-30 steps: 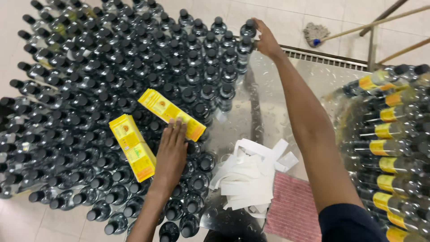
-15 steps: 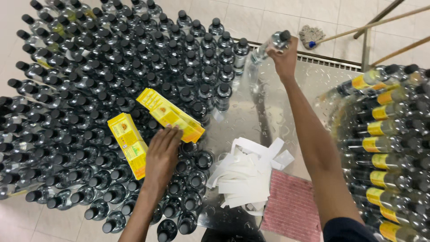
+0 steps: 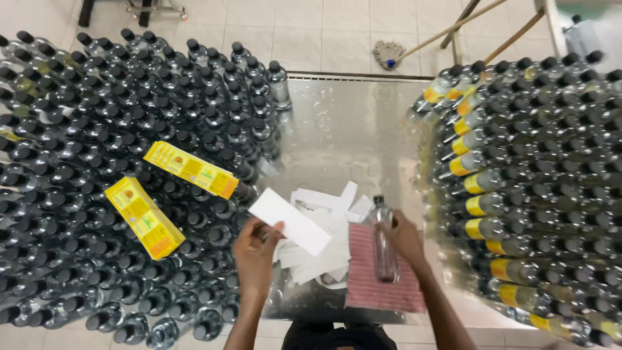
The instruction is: The person picks up clear plastic bottles from a large stack on a metal table, applies a yellow label to each bottle by hand, and then places the labeled bottle into a separate stack. The process is repeated continuously for multiple bottles.
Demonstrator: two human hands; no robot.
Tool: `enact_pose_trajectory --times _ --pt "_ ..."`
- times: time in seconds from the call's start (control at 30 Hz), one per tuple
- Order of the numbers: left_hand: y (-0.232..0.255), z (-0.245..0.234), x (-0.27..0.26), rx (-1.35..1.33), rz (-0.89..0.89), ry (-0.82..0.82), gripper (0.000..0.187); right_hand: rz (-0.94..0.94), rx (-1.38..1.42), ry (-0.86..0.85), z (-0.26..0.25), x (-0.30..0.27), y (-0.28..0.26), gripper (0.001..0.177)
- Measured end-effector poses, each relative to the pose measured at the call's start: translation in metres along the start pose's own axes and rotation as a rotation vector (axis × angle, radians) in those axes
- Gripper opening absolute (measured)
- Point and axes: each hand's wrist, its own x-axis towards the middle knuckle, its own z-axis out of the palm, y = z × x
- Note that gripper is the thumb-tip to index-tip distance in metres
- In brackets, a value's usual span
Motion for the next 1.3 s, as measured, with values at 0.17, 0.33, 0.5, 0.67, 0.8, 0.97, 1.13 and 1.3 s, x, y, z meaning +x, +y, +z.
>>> enact_pose_trajectory --times 0.17,0.33,0.5,0.67,0.8,0.97,1.13,1.3 --pt "-0.025 0.053 -0.030 -0.186 -0.057 -0.097 0.025 -0.131 -0.060 0.112 0.045 -0.008 0.076 0.062" --pt "-0.043 0.093 -0.077 -0.213 -0.065 -0.134 0.022 -0.297 -0.076 0.250 0.087 0.015 0.132 0.079" --pt "-0.049 0.123 -0.126 -0.221 -0.113 -0.157 0.013 -0.656 0.040 0.579 0.037 -0.014 0.152 0.057" --pt "-0.052 0.156 -0.169 -0.200 -0.118 -0.203 0.015 -1.029 0.148 0.688 -0.036 -0.111 0.111 0.042" --pt "-0.069 0.178 -0.190 -0.191 -0.123 -0.258 0.012 -1.169 0.150 0.605 -0.047 -0.132 0.108 0.050" --pt "-0.067 0.186 -0.209 -0.227 -0.035 -0.227 0.019 -1.148 0.178 0.569 -0.058 -0.137 0.136 0.048" --pt "-0.069 0.196 -0.219 -0.273 -0.006 -0.253 0.022 -1.126 0.143 0.569 -0.066 -0.140 0.156 0.046" --pt "-0.074 0.201 -0.224 -0.326 -0.012 -0.293 0.027 -1.008 0.297 0.346 -0.066 -0.146 0.169 0.043"
